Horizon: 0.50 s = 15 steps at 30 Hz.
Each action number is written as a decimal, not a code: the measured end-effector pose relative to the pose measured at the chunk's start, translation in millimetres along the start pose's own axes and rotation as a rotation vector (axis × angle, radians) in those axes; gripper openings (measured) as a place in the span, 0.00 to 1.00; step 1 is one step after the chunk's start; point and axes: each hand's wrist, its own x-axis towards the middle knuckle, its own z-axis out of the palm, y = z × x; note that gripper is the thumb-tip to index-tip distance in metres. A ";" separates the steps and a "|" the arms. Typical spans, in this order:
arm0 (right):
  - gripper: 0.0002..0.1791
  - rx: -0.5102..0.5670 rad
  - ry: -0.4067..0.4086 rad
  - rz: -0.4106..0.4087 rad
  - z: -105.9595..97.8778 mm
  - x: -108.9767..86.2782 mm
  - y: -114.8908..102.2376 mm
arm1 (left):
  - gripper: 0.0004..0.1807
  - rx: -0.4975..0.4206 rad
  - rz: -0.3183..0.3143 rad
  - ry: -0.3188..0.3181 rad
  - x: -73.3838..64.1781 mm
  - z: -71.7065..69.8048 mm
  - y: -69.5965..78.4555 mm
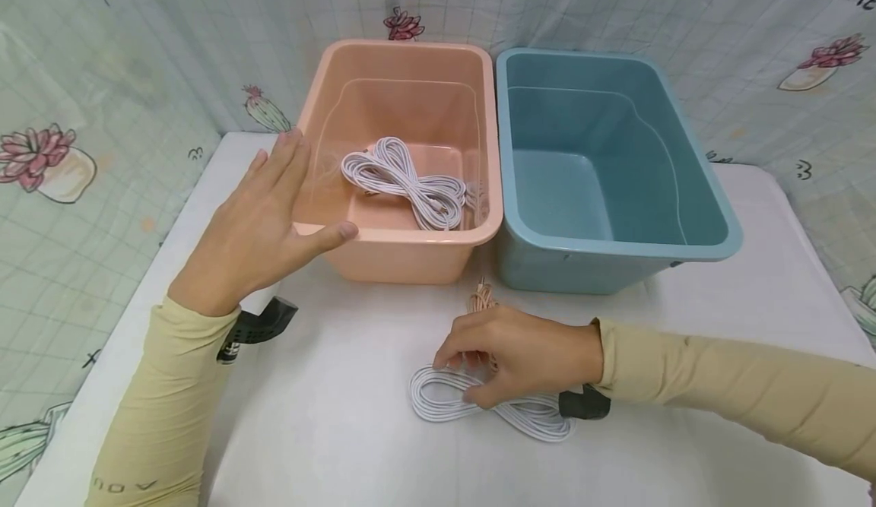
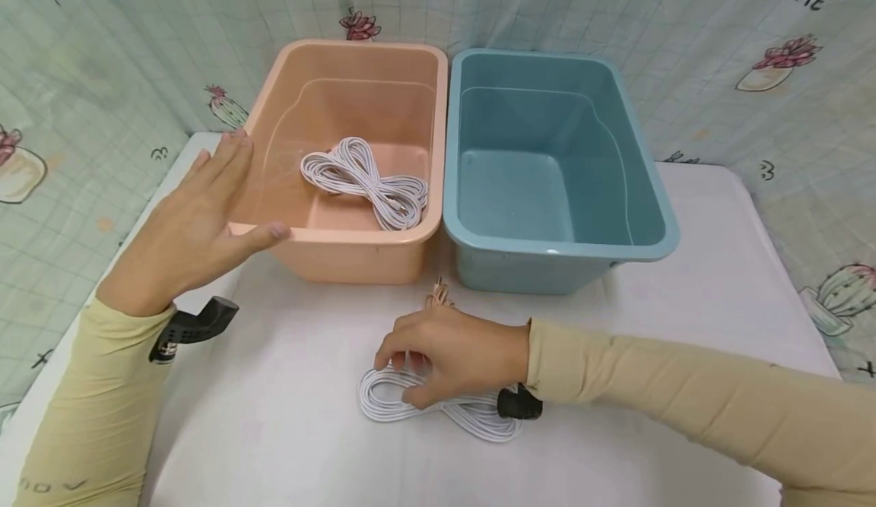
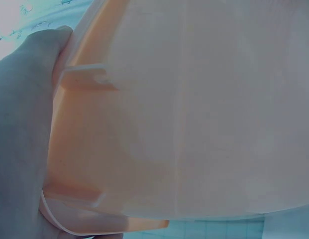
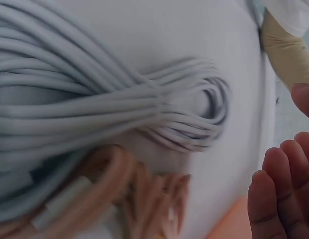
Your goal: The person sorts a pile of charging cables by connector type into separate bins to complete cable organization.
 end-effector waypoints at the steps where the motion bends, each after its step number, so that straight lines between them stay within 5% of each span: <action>1: 0.21 0.013 -0.017 0.018 2.8 -1.0 2.1 | 0.56 0.000 0.001 0.001 -0.1 0.0 0.0; 15: 0.26 -0.143 -0.094 0.040 28.6 -11.4 18.9 | 0.56 0.006 0.001 0.006 0.1 0.3 -0.5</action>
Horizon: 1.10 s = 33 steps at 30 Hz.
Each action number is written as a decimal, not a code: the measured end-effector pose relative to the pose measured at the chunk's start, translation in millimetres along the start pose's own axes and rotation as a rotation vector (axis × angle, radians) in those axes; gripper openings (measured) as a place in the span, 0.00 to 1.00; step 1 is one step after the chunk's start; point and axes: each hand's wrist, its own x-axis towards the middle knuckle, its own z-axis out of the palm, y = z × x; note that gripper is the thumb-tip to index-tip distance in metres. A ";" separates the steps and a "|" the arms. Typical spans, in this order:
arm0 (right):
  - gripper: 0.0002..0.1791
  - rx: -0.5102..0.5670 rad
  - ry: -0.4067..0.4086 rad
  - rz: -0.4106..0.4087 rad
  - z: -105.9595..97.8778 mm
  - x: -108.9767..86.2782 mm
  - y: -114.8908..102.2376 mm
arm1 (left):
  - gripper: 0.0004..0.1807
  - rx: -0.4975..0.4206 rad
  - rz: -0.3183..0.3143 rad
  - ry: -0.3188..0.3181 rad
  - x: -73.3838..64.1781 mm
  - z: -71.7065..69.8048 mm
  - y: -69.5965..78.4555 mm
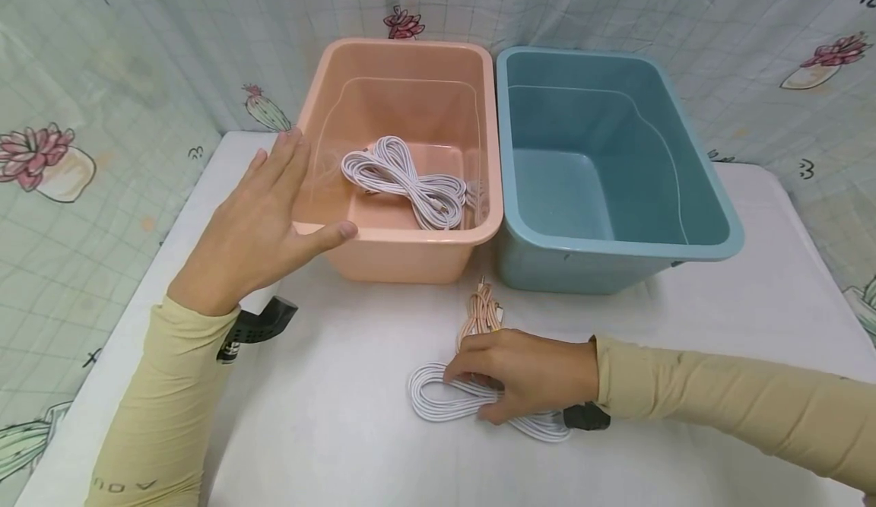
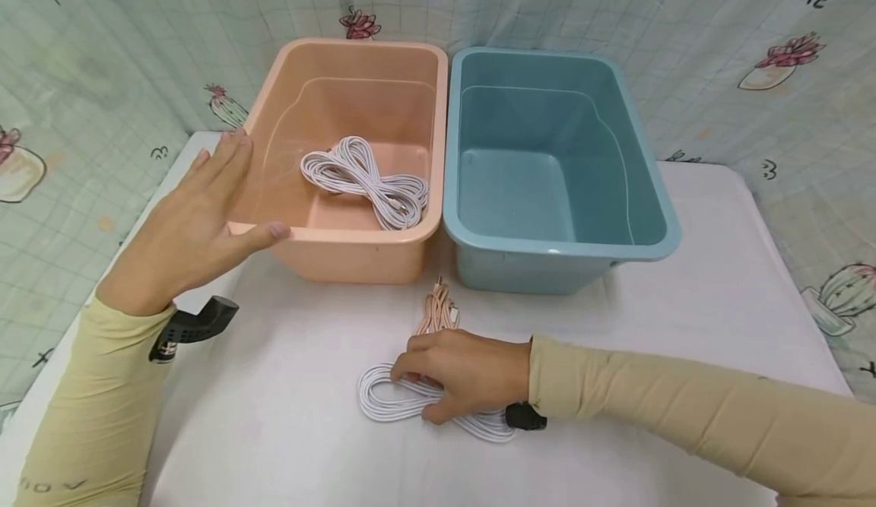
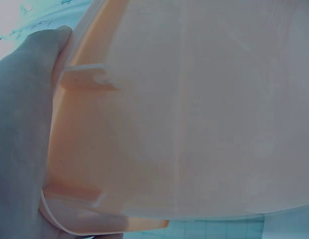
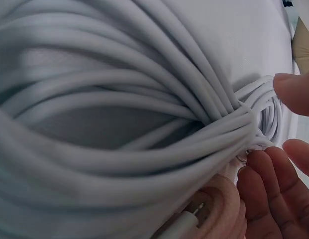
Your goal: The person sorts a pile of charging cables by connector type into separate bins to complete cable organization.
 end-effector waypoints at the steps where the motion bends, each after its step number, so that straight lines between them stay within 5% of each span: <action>1: 0.26 -0.005 0.001 0.003 0.4 0.2 0.0 | 0.56 -0.001 0.001 0.002 0.1 0.1 0.0; 17: 0.32 -0.084 -0.033 0.101 4.3 2.0 -3.8 | 0.55 -0.001 -0.001 -0.003 -0.7 0.2 0.2; 33: 0.30 -0.133 -0.020 0.074 7.1 2.9 -4.9 | 0.55 -0.004 -0.009 -0.018 -0.7 -0.7 0.7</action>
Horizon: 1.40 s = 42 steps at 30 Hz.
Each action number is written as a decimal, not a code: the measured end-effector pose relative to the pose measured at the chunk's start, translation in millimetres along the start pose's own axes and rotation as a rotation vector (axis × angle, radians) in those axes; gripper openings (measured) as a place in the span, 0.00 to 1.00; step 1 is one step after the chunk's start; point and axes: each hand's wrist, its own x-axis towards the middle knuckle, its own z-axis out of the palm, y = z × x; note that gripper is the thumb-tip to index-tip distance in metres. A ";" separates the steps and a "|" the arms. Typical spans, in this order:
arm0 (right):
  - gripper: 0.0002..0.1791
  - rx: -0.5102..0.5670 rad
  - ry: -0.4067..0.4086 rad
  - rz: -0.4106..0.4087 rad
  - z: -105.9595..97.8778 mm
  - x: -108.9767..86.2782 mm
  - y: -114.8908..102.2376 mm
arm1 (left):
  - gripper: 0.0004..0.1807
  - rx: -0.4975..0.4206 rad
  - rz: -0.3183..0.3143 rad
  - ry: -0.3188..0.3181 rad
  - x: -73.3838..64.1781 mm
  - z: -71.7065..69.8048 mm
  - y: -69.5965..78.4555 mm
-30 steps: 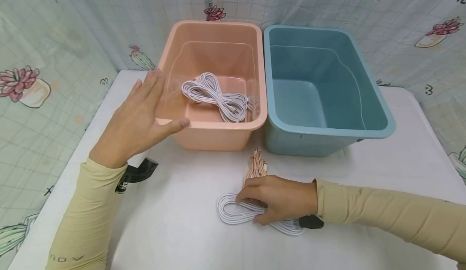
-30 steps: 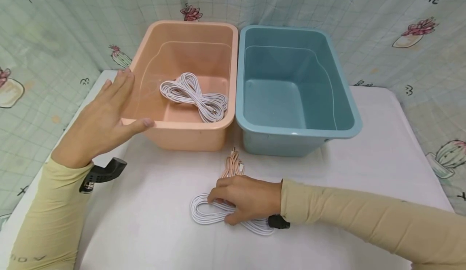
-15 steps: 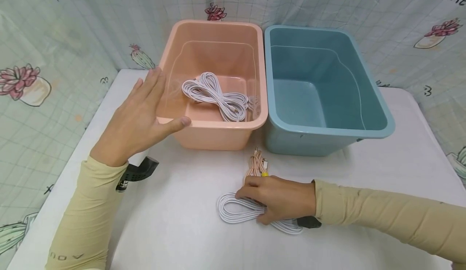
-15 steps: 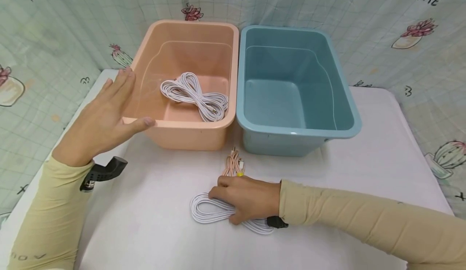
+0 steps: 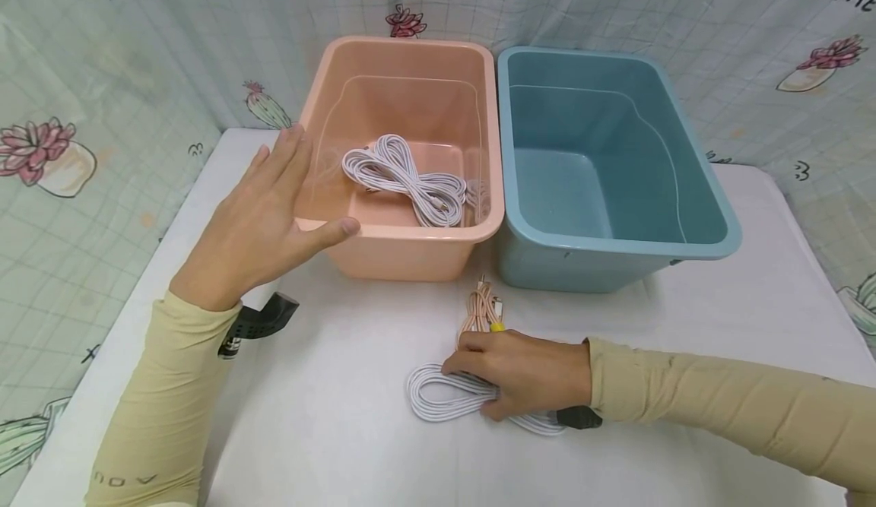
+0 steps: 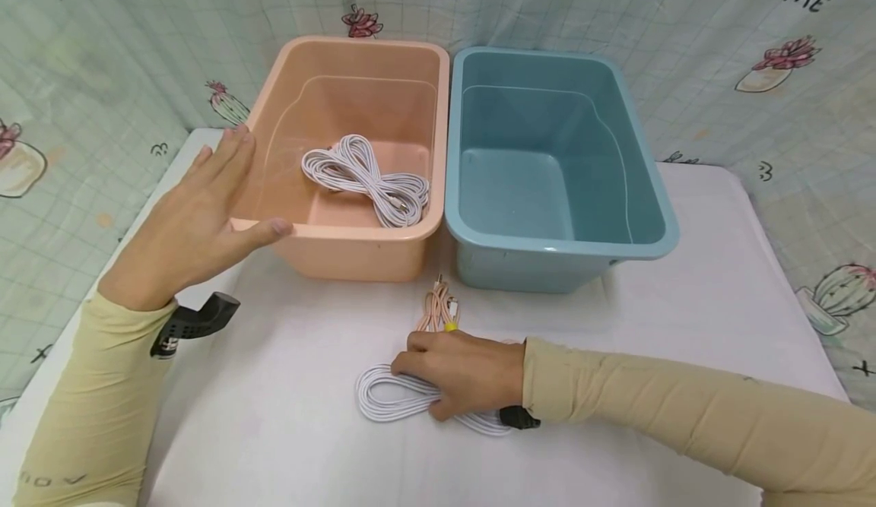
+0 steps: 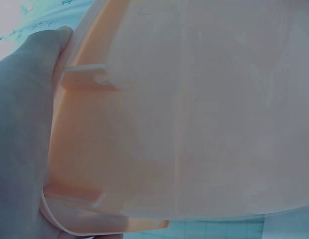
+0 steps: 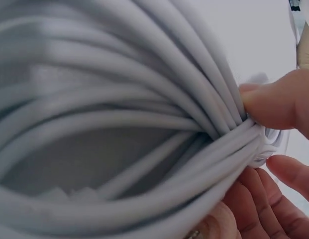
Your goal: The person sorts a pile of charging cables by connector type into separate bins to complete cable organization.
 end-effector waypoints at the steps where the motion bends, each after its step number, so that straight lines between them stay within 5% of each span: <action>1: 0.30 0.002 0.001 -0.001 0.2 0.3 0.1 | 0.55 -0.001 0.000 -0.001 0.0 -0.1 0.0; 15: 0.26 0.030 0.082 -0.022 4.8 13.3 -1.1 | 0.56 -0.012 0.002 0.007 -0.7 1.5 -1.1; 27: 0.30 0.057 0.052 0.072 5.2 12.8 -7.2 | 0.56 -0.002 0.004 0.009 0.2 1.0 -0.5; 42: 0.32 -0.005 0.063 0.055 6.5 12.3 -11.6 | 0.56 -0.005 0.005 0.006 0.4 0.6 -0.6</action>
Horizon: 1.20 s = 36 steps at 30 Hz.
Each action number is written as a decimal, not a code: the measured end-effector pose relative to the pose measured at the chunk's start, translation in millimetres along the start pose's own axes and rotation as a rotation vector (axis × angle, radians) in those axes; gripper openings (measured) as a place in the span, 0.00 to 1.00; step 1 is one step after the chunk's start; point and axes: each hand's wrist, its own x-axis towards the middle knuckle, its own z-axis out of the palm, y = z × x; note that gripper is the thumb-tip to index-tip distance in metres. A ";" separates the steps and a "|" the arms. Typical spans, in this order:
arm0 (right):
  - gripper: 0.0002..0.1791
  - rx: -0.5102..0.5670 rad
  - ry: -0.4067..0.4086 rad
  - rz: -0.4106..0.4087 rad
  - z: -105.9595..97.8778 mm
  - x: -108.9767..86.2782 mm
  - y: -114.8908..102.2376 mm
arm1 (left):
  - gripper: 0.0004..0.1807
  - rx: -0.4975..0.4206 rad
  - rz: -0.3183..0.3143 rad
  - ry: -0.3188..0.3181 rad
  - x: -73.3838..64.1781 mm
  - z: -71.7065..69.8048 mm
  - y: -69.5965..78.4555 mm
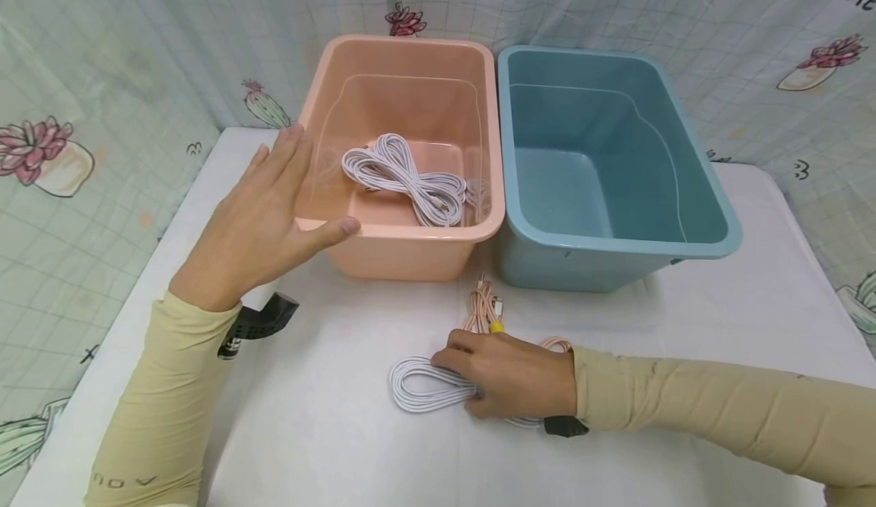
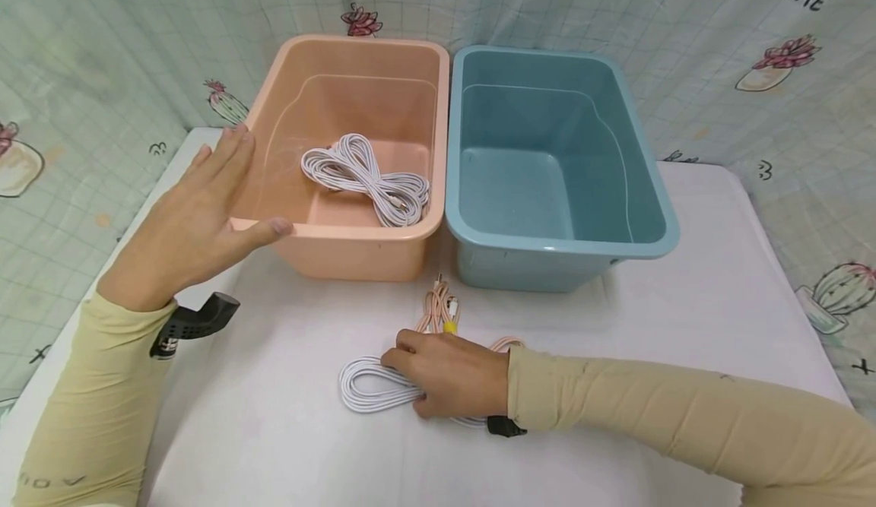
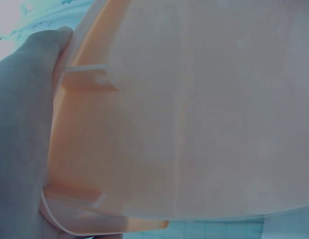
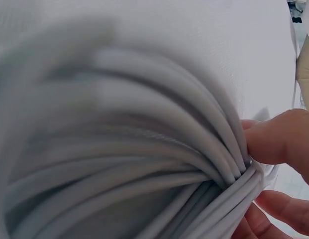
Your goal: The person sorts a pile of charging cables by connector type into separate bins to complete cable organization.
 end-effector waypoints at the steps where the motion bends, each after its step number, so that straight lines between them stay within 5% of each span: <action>1: 0.31 0.001 0.001 -0.002 0.0 0.2 0.0 | 0.56 0.000 0.000 0.000 0.0 -0.1 0.0; 13: 0.31 0.056 -0.016 0.012 -2.0 2.4 -1.2 | 0.56 -0.014 -0.007 -0.003 0.0 -0.6 0.7; 36: 0.30 0.271 0.103 0.078 -30.4 8.1 -3.7 | 0.57 0.003 -0.016 -0.004 0.6 -1.9 1.8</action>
